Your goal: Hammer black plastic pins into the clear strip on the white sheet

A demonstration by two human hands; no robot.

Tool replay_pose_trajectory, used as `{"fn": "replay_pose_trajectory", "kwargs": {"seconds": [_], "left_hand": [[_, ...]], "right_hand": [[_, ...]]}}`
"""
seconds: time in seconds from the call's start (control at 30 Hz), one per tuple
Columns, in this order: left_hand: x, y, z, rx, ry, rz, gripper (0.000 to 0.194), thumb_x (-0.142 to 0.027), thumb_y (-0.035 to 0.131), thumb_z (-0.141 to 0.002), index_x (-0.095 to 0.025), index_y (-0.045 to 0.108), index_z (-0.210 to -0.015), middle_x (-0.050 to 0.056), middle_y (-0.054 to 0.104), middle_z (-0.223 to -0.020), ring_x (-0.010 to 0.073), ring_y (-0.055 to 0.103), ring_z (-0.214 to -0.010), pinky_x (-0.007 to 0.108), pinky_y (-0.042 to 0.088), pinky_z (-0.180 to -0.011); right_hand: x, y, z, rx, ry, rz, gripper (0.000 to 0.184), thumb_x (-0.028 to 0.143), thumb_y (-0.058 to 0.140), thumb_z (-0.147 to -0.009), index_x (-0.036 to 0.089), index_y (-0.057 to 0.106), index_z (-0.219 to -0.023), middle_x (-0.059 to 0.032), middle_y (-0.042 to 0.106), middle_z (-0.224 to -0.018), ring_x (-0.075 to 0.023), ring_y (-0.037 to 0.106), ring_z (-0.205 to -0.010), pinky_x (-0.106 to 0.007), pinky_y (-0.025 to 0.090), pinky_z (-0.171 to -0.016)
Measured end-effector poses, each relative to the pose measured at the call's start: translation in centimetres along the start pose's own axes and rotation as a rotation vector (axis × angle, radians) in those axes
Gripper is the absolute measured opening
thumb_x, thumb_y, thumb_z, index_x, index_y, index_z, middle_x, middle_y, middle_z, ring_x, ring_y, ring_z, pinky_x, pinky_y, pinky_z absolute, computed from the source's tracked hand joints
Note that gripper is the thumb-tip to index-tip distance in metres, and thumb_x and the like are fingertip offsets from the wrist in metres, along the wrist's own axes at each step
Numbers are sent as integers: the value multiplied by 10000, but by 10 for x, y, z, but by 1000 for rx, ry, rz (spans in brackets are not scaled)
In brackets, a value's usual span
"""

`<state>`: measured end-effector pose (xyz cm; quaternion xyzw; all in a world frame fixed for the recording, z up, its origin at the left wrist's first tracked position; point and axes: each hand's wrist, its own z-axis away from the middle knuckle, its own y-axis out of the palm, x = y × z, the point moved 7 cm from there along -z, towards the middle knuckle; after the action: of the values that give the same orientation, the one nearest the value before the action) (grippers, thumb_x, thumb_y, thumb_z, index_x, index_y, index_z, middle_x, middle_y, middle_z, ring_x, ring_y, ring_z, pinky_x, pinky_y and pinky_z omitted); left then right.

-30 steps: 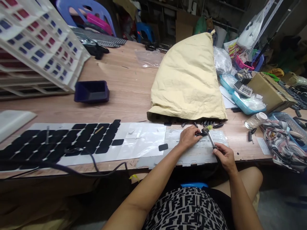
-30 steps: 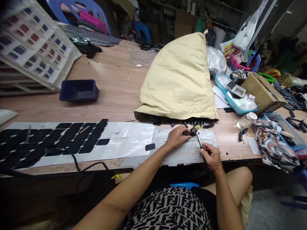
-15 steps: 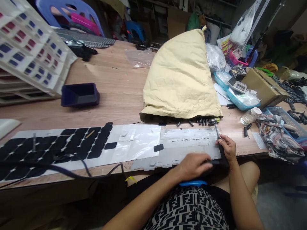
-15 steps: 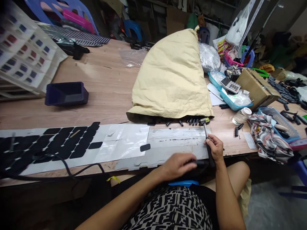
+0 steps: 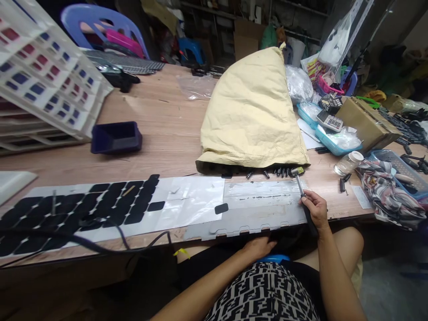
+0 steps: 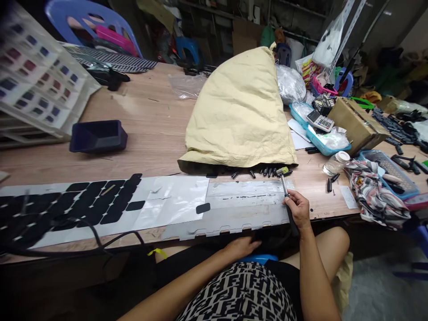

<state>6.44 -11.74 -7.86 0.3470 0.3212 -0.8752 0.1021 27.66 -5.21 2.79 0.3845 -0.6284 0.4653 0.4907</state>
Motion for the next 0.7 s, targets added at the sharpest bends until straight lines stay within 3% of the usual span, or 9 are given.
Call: {"fn": "replay_pose_trajectory", "kwargs": {"seconds": [0.1,0.2,0.23,0.3,0.37,0.43,0.57,0.7], "left_hand": [[-42,-19,29,90,241,1,375,-449,600,-849,-252,732,-1139,59,760,-1028,259,699,-953,319,508,-806],[-74,-67,46,41,358,112,347,-496,593,-872,-249,763,-1045,17,748,-831,187,675,-740,261,472,-652],[-75,-91,44,-74,316,121,356,-498,559,-899,-239,764,-1033,21,741,-809,182,665,-717,259,461,-628],[-64,-146,35,-410,109,40,371,-466,517,-939,-228,739,-1116,38,734,-792,194,662,-710,273,454,-622],[-53,-193,26,-713,-44,-93,374,-414,473,-970,-222,704,-1193,69,747,-881,224,682,-798,294,460,-659],[-44,-220,11,-844,-141,-202,363,-407,485,-962,-214,701,-1180,101,752,-963,272,694,-906,325,470,-711],[-28,-231,-14,-817,-255,-306,345,-425,502,-942,-196,712,-1092,143,746,-996,340,695,-960,375,476,-748],[-20,-219,-2,-771,-256,-298,318,-393,486,-948,-206,697,-1095,116,742,-968,317,686,-932,367,467,-738]], "right_hand": [[1,1,0,3,0,-5,345,377,720,-778,160,730,-1046,-7,698,-659,-175,643,-641,-333,523,-698],[2,1,-2,9,6,-1,348,372,727,-771,156,729,-1044,-8,699,-655,-175,641,-637,-334,523,-696],[2,1,-2,10,7,3,348,371,728,-769,156,728,-1042,-8,699,-654,-176,641,-638,-337,525,-700],[2,1,-2,13,10,7,347,368,728,-767,155,728,-1041,-10,701,-653,-177,642,-642,-339,525,-708],[2,2,-2,17,14,4,348,366,731,-763,152,727,-1037,-13,704,-654,-176,640,-642,-338,522,-709],[2,2,-2,15,16,4,349,371,735,-758,151,726,-1029,-15,703,-650,-177,639,-639,-338,520,-704],[3,2,-2,8,19,1,344,375,735,-756,153,725,-1017,-13,700,-642,-180,644,-633,-345,525,-708],[5,2,-1,17,16,7,342,368,729,-766,152,723,-1031,-16,706,-657,-182,651,-651,-348,529,-721]]}}
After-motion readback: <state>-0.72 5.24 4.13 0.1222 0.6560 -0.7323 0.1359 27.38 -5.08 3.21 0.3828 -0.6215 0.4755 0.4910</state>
